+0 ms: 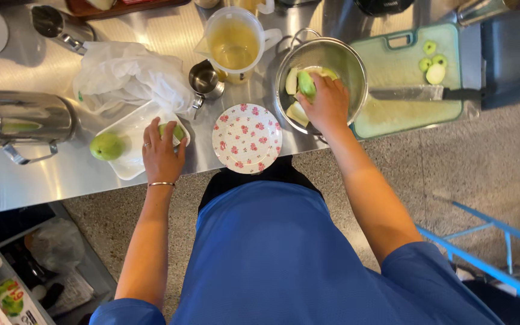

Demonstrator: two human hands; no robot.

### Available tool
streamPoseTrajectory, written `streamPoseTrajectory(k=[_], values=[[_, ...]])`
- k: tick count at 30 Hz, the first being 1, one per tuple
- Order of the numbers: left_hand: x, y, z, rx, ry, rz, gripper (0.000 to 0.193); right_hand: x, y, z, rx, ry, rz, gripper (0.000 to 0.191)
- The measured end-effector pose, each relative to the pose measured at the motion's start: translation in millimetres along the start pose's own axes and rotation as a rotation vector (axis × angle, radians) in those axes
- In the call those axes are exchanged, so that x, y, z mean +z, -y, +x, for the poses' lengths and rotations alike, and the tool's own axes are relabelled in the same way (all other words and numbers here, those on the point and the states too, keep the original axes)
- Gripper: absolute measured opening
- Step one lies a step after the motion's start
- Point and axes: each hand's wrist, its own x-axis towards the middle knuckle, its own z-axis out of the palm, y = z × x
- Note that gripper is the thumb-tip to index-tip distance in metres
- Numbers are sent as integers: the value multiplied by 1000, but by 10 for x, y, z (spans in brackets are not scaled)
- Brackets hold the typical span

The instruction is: The person slices a green guava into wedges on a cutting board with a knife and places the slices into a metal colander. They take a floral plate from a lower cabinet, transfer the slices from the colander onto the plate, arrange them in a ring, and carry the finished plate away from the counter.

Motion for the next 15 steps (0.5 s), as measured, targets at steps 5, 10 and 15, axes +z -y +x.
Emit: streamPoseTrajectory(k=[5, 10, 15], values=[[139, -22, -18, -93, -3, -12, 47, 96, -199, 104, -23, 75, -15, 40], [138, -78, 20, -161, -80, -2, 48, -136, -207, -11, -122, -15, 328, 38], [119, 103, 243, -259, -102, 13, 48, -39, 361, -390, -13, 494, 767, 42]])
